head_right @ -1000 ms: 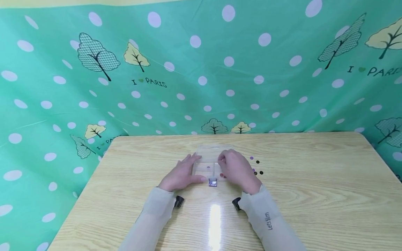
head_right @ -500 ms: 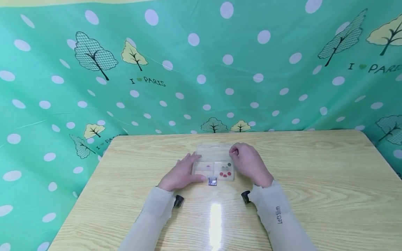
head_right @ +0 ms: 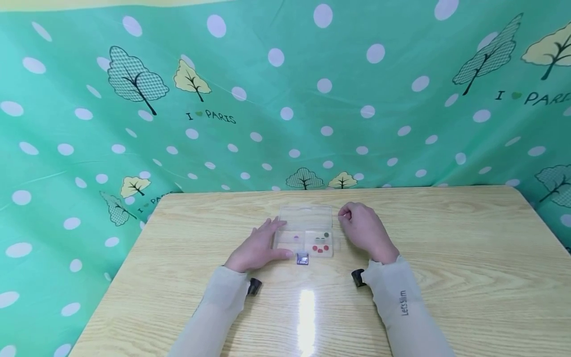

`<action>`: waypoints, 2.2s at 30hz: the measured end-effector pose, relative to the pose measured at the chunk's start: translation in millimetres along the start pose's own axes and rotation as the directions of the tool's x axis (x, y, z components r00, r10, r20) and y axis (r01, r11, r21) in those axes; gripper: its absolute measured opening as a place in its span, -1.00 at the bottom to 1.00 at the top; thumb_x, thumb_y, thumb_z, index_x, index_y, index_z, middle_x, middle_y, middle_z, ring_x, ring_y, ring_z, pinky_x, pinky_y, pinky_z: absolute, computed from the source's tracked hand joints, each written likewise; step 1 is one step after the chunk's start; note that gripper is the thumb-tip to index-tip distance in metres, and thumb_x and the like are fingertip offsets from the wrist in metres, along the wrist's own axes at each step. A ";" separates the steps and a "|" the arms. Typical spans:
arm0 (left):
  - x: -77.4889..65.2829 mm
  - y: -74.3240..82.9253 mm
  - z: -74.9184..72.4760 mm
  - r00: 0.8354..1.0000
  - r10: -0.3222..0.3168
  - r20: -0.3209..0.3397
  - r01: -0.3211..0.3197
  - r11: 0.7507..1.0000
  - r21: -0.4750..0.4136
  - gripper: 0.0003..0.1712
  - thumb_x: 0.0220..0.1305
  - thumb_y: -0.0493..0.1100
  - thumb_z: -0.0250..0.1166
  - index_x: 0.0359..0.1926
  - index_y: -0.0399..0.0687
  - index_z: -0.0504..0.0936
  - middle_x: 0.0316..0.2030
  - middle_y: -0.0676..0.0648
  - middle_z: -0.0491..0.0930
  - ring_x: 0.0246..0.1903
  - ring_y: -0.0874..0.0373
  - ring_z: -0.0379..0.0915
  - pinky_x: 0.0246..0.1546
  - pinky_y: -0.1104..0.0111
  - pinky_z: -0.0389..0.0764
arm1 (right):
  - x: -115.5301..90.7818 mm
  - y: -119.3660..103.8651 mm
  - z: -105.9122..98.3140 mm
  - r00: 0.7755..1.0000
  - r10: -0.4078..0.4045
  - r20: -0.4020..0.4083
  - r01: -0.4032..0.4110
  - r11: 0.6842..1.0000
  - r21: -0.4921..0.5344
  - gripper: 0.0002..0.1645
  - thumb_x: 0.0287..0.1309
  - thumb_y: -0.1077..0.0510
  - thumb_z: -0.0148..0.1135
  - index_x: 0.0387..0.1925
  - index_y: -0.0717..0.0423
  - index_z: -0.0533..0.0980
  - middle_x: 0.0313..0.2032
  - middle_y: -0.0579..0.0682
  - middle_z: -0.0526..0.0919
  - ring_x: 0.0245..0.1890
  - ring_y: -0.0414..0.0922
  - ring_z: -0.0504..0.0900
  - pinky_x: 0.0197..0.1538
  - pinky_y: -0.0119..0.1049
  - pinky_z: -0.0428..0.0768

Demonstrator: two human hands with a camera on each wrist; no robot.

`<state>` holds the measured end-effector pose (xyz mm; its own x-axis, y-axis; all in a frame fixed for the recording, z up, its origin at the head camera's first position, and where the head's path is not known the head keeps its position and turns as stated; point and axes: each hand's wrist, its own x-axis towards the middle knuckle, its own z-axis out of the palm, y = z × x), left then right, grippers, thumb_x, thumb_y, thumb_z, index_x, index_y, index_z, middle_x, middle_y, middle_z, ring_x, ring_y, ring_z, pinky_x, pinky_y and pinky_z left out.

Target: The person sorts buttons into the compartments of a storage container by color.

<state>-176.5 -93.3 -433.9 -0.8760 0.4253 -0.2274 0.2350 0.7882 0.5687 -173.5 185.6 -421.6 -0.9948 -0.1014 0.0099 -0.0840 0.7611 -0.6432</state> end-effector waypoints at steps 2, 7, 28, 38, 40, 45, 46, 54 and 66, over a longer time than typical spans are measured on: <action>0.2 -0.4 0.5 1.000 -0.001 -0.001 0.001 1.000 0.000 0.04 0.15 0.19 0.44 0.53 -0.03 0.20 0.56 -0.13 -0.02 0.55 -0.10 -0.25 0.51 -0.09 -0.23 | -0.2 2.9 -0.4 1.000 0.014 0.003 -0.014 1.000 0.006 -0.80 0.44 0.23 0.08 -0.10 0.28 0.57 -0.34 0.07 0.57 -0.44 -0.05 0.44 -0.37 -0.23 0.48; 0.4 -1.2 1.2 1.000 -0.004 -0.006 0.004 1.000 -0.006 0.04 0.15 0.19 0.45 0.54 -0.02 0.20 0.57 -0.12 -0.03 0.56 -0.09 -0.25 0.51 -0.09 -0.24 | 0.3 9.0 -2.6 0.999 0.035 0.014 -0.036 0.999 0.032 -0.79 0.44 0.24 0.07 -0.07 0.31 0.54 -0.33 0.11 0.57 -0.59 -0.09 0.47 -0.44 -0.23 0.51; -1.2 -2.3 -0.1 1.000 -0.010 -0.008 0.011 1.000 0.008 0.05 0.14 0.21 0.44 0.54 -0.02 0.19 0.56 -0.12 -0.02 0.55 -0.10 -0.24 0.50 -0.10 -0.24 | 1.8 25.6 -5.8 0.989 0.139 0.059 -0.139 0.990 -0.006 -0.74 0.39 0.23 0.13 0.00 0.34 0.52 -0.22 0.16 0.56 -0.29 0.03 0.48 -0.28 -0.21 0.53; -0.9 -1.2 -0.4 1.000 -0.017 -0.001 0.017 1.000 -0.011 0.04 0.14 0.19 0.46 0.54 -0.02 0.20 0.57 -0.12 -0.02 0.56 -0.08 -0.26 0.51 -0.08 -0.24 | 4.7 40.5 -7.9 0.971 0.192 0.139 -0.196 0.980 0.018 -0.65 0.35 0.15 0.23 0.01 0.33 0.50 -0.21 0.12 0.52 -0.26 0.02 0.47 -0.31 -0.24 0.50; -1.2 -0.7 0.2 1.000 -0.016 0.001 0.016 1.000 -0.014 0.04 0.14 0.18 0.46 0.53 -0.03 0.21 0.56 -0.13 -0.01 0.56 -0.09 -0.25 0.51 -0.09 -0.24 | 4.0 40.8 -8.6 0.970 0.197 0.145 -0.200 0.980 0.008 -0.66 0.34 0.15 0.23 0.01 0.34 0.50 -0.22 0.12 0.52 -0.27 0.01 0.47 -0.32 -0.25 0.50; 0.4 0.3 0.2 1.000 0.000 0.000 0.000 1.000 0.005 0.03 0.15 0.19 0.45 0.53 -0.04 0.22 0.56 -0.14 0.00 0.55 -0.12 -0.23 0.50 -0.13 -0.21 | 4.3 38.9 -9.5 0.969 0.205 0.137 -0.205 0.979 -0.016 -0.69 0.35 0.17 0.22 -0.02 0.33 0.50 -0.23 0.13 0.52 -0.29 0.02 0.47 -0.33 -0.24 0.49; 0.6 0.4 -0.2 1.000 -0.002 0.005 0.002 1.000 0.010 0.04 0.15 0.20 0.45 0.53 -0.03 0.21 0.56 -0.13 -0.01 0.55 -0.11 -0.24 0.50 -0.13 -0.21 | 4.3 38.4 -9.6 0.969 0.207 0.138 -0.207 0.978 -0.019 -0.70 0.35 0.17 0.22 -0.02 0.33 0.50 -0.23 0.13 0.52 -0.29 0.02 0.47 -0.33 -0.25 0.49; 1.8 -2.8 -2.3 1.000 -0.001 -0.004 0.001 1.000 0.009 0.05 0.14 0.20 0.45 0.53 -0.03 0.21 0.57 -0.13 -0.02 0.56 -0.10 -0.25 0.50 -0.11 -0.22 | 3.3 32.3 -6.6 0.964 0.232 0.132 -0.238 0.971 0.028 -0.75 0.36 0.20 0.17 -0.06 0.32 0.51 -0.28 0.11 0.53 -0.41 -0.05 0.55 -0.39 -0.26 0.49; 0.2 -5.4 0.3 1.000 0.004 -0.001 -0.004 1.000 -0.005 0.05 0.15 0.21 0.44 0.54 -0.03 0.19 0.57 -0.13 -0.03 0.56 -0.10 -0.26 0.50 -0.11 -0.23 | 1.2 29.0 -5.7 0.957 0.256 0.135 -0.262 0.965 0.024 -0.78 0.36 0.23 0.15 -0.09 0.33 0.52 -0.34 0.10 0.54 -0.46 -0.08 0.57 -0.42 -0.25 0.48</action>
<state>-177.8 -97.4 -437.3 -0.8756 0.4279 -0.2244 0.2364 0.7845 0.5734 -177.5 211.1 -435.8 -0.9658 0.0115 -0.2589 0.1807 0.7457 -0.6414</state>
